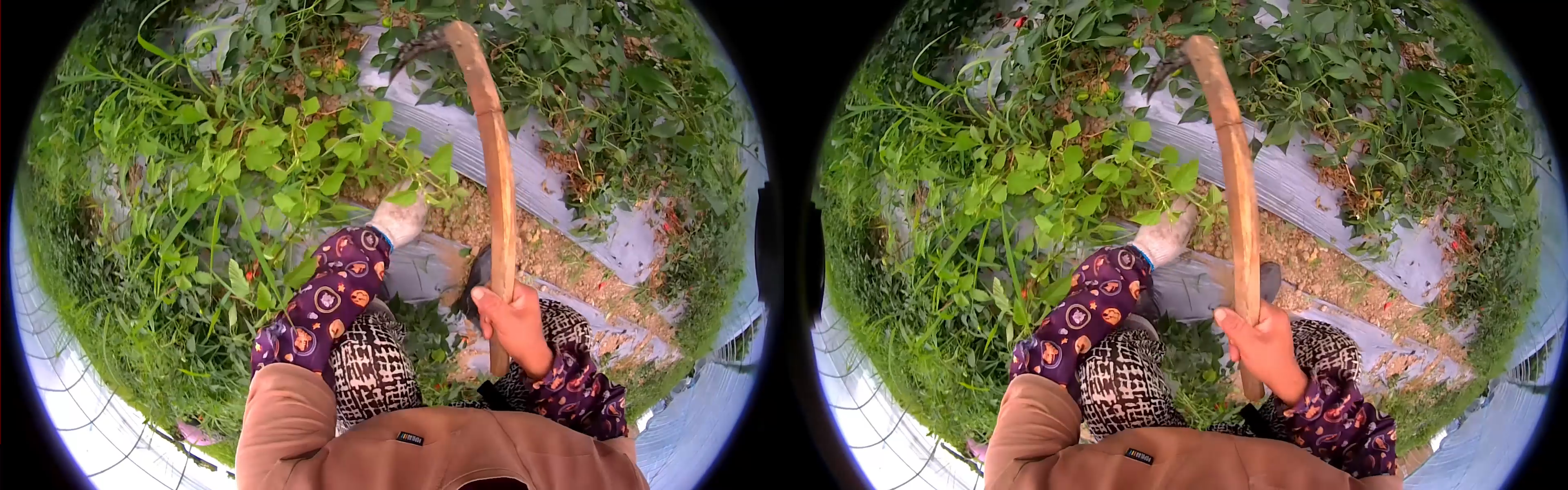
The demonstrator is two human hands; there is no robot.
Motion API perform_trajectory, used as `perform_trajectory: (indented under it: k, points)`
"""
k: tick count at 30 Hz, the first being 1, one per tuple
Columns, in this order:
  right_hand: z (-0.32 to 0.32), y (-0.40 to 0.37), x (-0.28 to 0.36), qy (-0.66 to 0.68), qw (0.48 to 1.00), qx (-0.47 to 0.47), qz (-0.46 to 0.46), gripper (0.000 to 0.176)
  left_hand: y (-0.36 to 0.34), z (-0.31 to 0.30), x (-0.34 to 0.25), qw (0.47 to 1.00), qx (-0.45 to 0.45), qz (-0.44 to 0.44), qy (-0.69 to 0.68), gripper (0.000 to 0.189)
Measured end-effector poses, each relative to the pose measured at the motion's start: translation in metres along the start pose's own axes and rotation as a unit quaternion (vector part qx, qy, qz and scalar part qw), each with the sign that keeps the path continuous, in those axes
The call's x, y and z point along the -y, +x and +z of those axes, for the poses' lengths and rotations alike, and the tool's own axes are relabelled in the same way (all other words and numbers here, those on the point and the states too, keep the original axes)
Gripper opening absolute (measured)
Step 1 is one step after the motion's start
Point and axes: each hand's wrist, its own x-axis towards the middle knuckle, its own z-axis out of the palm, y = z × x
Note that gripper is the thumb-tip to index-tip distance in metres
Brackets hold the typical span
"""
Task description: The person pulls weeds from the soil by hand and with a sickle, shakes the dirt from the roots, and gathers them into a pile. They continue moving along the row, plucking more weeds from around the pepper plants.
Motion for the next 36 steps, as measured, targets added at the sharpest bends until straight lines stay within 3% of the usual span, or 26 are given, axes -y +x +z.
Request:
perform_trajectory:
  k: [2, 4, 6, 8, 12, 13, 16, 18, 22, 24, 26, 29, 32, 33, 35, 36]
  points:
    - [0.002, 0.008, 0.009, -0.044, 0.998, 0.052, 0.000, 0.026, 0.026, -0.010, 0.010, 0.975, -0.169, 0.143, 0.038, 0.046]
    - [-0.003, 0.026, 0.014, -0.078, 0.995, 0.064, -0.014, 0.027, 0.048, -0.029, 0.016, 0.970, -0.186, 0.129, 0.090, 0.047]
    - [-0.003, 0.042, 0.022, -0.128, 0.989, 0.053, -0.059, 0.027, 0.068, -0.039, 0.031, 0.947, -0.289, 0.112, 0.090, 0.051]
    - [-0.004, 0.057, 0.020, -0.153, 0.981, 0.034, -0.114, 0.027, 0.076, -0.045, 0.056, 0.907, -0.369, 0.066, 0.190, 0.064]
    - [-0.001, 0.067, 0.028, -0.148, 0.983, 0.015, -0.111, 0.029, 0.057, -0.048, 0.113, 0.916, -0.382, -0.054, 0.115, 0.078]
    - [-0.001, 0.070, 0.028, -0.150, 0.981, 0.014, -0.120, 0.030, 0.052, -0.039, 0.126, 0.932, -0.332, -0.103, 0.100, 0.081]
    - [0.003, 0.074, 0.028, -0.163, 0.981, 0.007, -0.109, 0.030, 0.043, -0.021, 0.131, 0.898, -0.349, -0.117, 0.241, 0.073]
    - [0.007, 0.079, 0.024, -0.164, 0.980, 0.011, -0.114, 0.030, 0.048, -0.035, 0.121, 0.944, -0.228, -0.206, 0.120, 0.071]
    - [0.012, 0.087, 0.024, -0.172, 0.978, 0.030, -0.110, 0.029, 0.064, -0.040, 0.138, 0.955, -0.105, -0.262, 0.096, 0.053]
    - [0.013, 0.092, 0.026, -0.183, 0.976, 0.038, -0.114, 0.028, 0.065, -0.018, 0.158, 0.944, -0.210, -0.224, 0.118, 0.041]
    - [0.017, 0.092, 0.027, -0.177, 0.979, 0.043, -0.094, 0.029, 0.056, -0.017, 0.161, 0.951, -0.213, -0.213, 0.070, 0.038]
    - [0.015, 0.091, 0.029, -0.191, 0.977, 0.046, -0.084, 0.028, 0.035, 0.000, 0.139, 0.966, -0.146, -0.214, 0.023, 0.034]
    - [0.009, 0.092, 0.022, -0.172, 0.981, 0.029, -0.089, 0.028, -0.018, 0.074, 0.089, 0.994, -0.100, -0.045, 0.005, 0.032]
    - [0.009, 0.091, 0.025, -0.173, 0.981, 0.027, -0.085, 0.026, -0.028, 0.067, 0.090, 0.994, -0.098, -0.048, 0.007, 0.032]
    - [0.010, 0.089, 0.027, -0.163, 0.982, 0.036, -0.092, 0.026, -0.047, 0.045, 0.090, 0.994, 0.103, -0.031, 0.003, 0.038]
    - [0.010, 0.088, 0.026, -0.148, 0.983, 0.035, -0.100, 0.025, -0.047, 0.047, 0.092, 0.994, 0.101, -0.035, 0.002, 0.038]
